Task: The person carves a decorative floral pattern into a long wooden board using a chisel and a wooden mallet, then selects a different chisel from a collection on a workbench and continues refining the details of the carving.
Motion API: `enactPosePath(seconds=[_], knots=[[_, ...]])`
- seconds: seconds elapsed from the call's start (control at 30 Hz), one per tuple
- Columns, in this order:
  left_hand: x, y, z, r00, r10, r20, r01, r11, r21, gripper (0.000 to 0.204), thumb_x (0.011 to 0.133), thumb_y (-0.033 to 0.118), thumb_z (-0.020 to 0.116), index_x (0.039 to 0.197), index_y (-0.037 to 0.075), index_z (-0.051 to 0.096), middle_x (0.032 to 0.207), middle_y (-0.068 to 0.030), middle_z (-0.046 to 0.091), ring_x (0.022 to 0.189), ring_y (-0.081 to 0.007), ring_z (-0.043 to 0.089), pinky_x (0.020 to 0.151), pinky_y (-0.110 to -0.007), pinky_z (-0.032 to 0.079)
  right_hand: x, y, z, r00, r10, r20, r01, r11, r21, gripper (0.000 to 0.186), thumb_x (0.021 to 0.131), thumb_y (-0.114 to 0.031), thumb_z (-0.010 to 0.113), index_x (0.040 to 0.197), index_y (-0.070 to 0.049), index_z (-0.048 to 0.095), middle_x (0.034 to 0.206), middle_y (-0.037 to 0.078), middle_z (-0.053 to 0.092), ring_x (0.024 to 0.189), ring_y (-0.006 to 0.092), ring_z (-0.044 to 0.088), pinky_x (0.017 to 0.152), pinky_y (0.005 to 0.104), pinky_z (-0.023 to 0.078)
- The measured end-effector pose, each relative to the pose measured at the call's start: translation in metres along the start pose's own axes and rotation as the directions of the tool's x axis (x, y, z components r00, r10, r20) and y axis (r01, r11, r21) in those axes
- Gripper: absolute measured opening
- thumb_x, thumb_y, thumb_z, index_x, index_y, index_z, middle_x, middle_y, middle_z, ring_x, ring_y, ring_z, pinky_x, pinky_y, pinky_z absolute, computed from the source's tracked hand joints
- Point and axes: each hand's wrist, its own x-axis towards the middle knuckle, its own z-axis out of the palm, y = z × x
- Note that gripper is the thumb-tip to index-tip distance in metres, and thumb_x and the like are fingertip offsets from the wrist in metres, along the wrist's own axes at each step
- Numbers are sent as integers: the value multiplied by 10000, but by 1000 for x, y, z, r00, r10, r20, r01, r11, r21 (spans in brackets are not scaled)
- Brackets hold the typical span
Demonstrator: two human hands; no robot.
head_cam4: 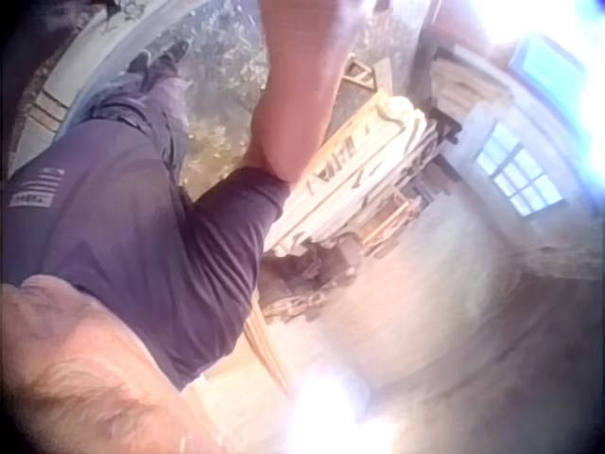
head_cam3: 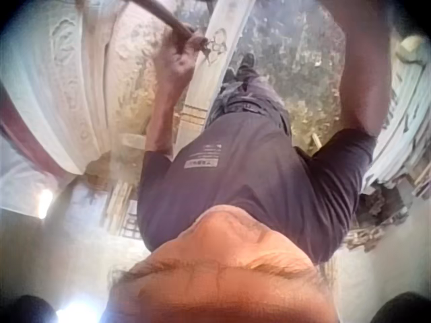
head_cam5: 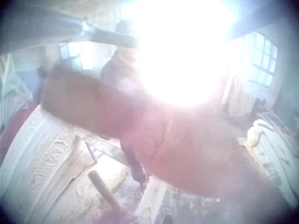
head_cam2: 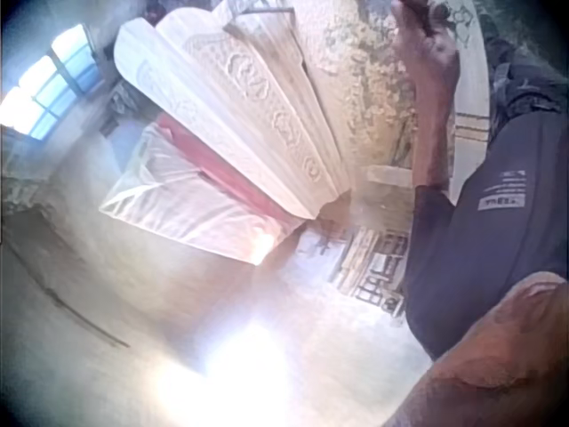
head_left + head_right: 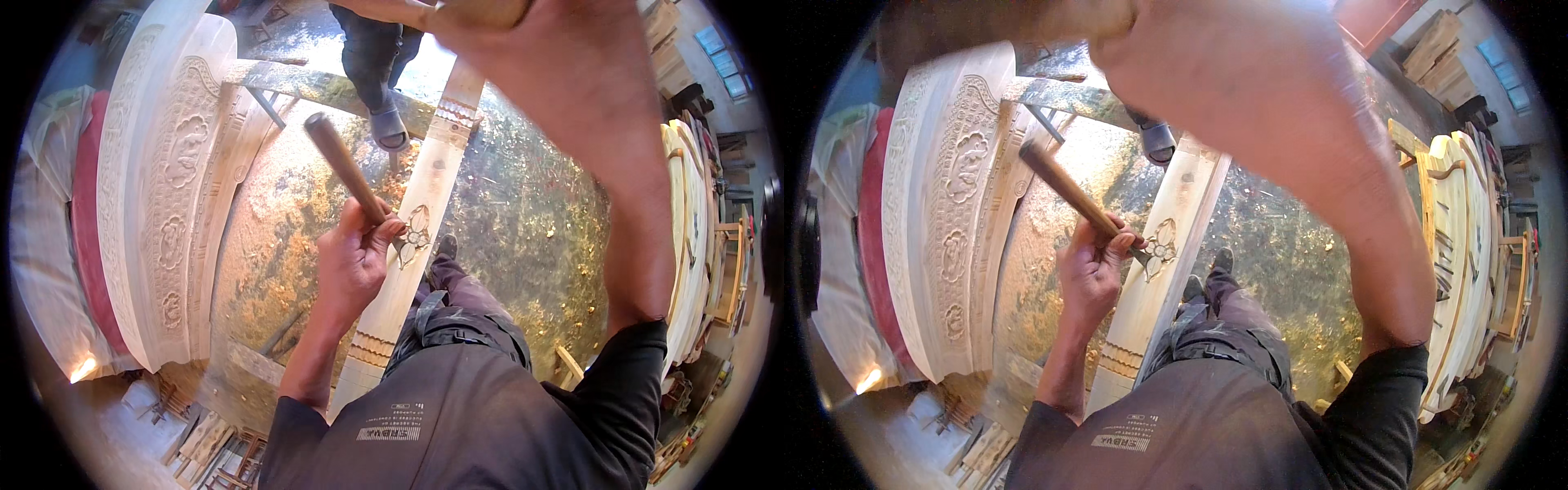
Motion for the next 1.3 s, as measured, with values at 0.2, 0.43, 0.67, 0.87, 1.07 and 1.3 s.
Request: enactPosePath(seconds=[0.2,0.43,0.67,0.87,1.07,1.3], knots=[[4,-2,0,999,42,9,-42,999,19,188,1037,86,778,1155,43,638,886,-145,788,892,-212,830,740,-352,613,-11,-8,-3,999,-6,41,2,996,90,641,1027,-372,744,1580,-104,560,1528,178,635,1285,231,707,1075,584,570],[6,0,0,995,99,21,-100,993,66,200,1020,82,795,1147,43,645,882,-156,797,868,-224,836,722,-354,615,4,-3,9,998,24,-64,-30,996,-88,532,986,-215,766,1485,-95,626,1393,149,703,1171,237,732,945,465,632],[-2,10,-8,992,59,108,-76,985,157,225,1034,49,775,1213,-9,653,964,-110,800,951,-163,787,850,-331,640,-15,-16,-7,994,97,-57,-76,951,300,472,869,-76,792,1329,-169,746,1155,96,811,933,347,795,816,433,618],[11,8,-10,965,145,217,-64,937,-342,199,1042,171,795,1061,25,661,918,-105,778,915,-215,786,829,-330,629,-31,-20,8,963,236,-132,-141,855,500,474,856,-111,822,1321,-170,755,1180,137,799,995,380,781,844,453,611],[19,9,7,951,158,265,51,767,-639,613,1158,457,585,677,128,395,618,44,295,521,-100,252,494,-295,201,-37,-27,7,913,351,-209,-164,783,600,472,787,-12,749,1246,-123,748,1051,142,801,948,388,785,824,478,621],[11,10,20,996,-10,84,57,813,-579,624,1168,490,546,685,146,352,610,49,279,530,-88,229,502,-305,196,-48,-19,-4,904,379,-199,-189,771,608,465,831,-58,754,1291,-126,746,1033,156,802,935,408,779,832,482,625]])
